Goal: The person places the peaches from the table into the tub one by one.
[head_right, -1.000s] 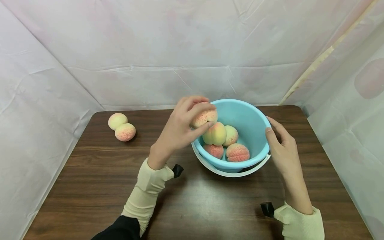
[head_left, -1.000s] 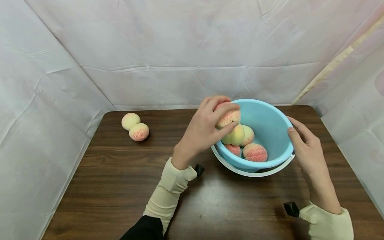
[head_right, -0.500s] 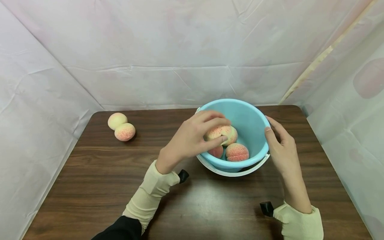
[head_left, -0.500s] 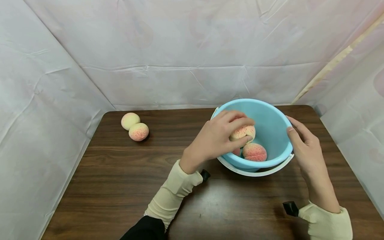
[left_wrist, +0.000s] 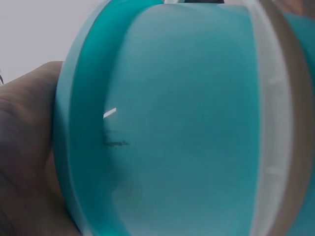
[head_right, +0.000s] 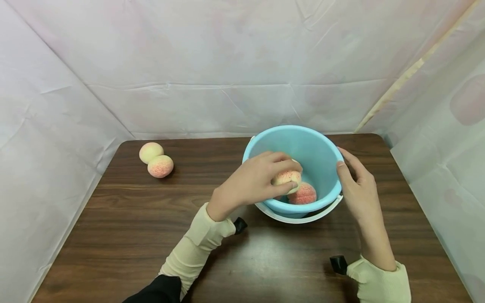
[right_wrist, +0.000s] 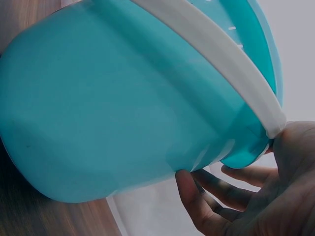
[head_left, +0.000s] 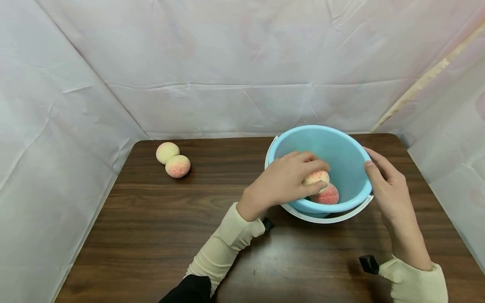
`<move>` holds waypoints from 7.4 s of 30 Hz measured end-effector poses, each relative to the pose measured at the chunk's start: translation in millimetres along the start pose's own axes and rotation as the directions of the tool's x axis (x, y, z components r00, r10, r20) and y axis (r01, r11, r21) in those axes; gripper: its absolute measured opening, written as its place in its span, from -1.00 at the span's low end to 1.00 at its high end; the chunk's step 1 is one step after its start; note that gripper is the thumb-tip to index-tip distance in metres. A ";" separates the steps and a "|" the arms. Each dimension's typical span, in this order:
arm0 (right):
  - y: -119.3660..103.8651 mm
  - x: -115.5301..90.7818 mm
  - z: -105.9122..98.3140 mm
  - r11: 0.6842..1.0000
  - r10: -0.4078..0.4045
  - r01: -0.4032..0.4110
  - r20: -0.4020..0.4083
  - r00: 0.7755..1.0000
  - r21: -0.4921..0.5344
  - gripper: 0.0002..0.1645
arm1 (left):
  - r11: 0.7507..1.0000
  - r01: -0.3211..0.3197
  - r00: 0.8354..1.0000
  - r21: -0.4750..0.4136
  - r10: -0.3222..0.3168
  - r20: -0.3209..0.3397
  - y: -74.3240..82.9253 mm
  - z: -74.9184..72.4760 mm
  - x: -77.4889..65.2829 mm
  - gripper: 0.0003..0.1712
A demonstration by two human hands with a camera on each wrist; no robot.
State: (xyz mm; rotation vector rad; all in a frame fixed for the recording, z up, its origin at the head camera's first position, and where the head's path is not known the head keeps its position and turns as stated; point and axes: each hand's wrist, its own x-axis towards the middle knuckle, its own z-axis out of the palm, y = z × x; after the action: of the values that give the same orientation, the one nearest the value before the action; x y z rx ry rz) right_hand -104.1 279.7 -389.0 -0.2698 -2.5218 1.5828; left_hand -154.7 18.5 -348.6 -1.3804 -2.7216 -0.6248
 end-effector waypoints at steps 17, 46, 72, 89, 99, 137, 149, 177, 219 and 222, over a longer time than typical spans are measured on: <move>0.6 1.1 1.4 1.000 -0.014 0.014 0.005 1.000 0.014 -0.44 | 0.999 -0.046 0.912 0.014 0.036 0.409 6.0 -7.5 25.8 -0.71; -0.5 -0.1 1.0 1.000 0.003 -0.003 -0.007 1.000 -0.017 -0.44 | 0.986 0.010 0.859 -0.169 0.079 0.507 4.2 -12.1 30.7 -0.64; -1.1 -0.3 2.0 1.000 0.005 -0.005 -0.009 1.000 -0.001 -0.45 | 0.983 -0.145 0.987 0.115 0.153 -0.059 1.2 -3.1 -7.0 -0.72; 0.8 0.8 1.2 1.000 0.016 -0.016 -0.011 1.000 0.008 -0.45 | 0.966 -0.163 0.901 0.203 0.229 -0.368 -7.7 -0.2 -33.6 -0.74; 1.9 0.7 1.5 1.000 0.005 -0.005 -0.009 1.000 0.025 -0.45 | 0.941 -0.060 0.868 0.334 0.214 -0.448 -20.4 -2.0 -46.9 -0.75; -4.4 0.9 -4.5 0.998 0.058 -0.058 0.021 0.998 0.006 -0.43 | 0.930 0.215 0.848 0.298 -0.026 -0.529 -80.9 -25.3 -114.4 -0.75; -10.4 5.6 -16.9 0.994 0.006 -0.011 0.047 0.999 0.107 -0.43 | 0.920 0.301 0.848 0.252 -0.137 -0.511 -108.2 -30.1 -145.1 -0.80; -10.7 12.0 -27.6 0.961 -0.014 -0.040 0.193 0.981 0.274 -0.45 | 0.804 0.510 0.811 0.306 -0.331 -0.483 -156.2 -26.3 -200.0 -0.80; -1.8 18.6 -30.1 0.844 -0.053 -0.130 0.322 0.945 0.520 -0.47 | 0.690 0.686 0.727 0.232 -0.628 -0.278 -236.9 -11.7 -216.2 -0.42; -1.4 18.5 -30.3 0.843 -0.056 -0.129 0.323 0.945 0.522 -0.47 | 0.689 0.691 0.721 0.218 -0.642 -0.259 -236.2 -11.7 -214.5 -0.38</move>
State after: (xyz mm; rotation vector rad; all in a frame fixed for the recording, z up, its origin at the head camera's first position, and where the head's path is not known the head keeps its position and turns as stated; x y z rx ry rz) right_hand -115.5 309.9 -374.1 0.0228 -2.1417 2.4394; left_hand -210.5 -275.2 -460.9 -0.2069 -2.9675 -0.2753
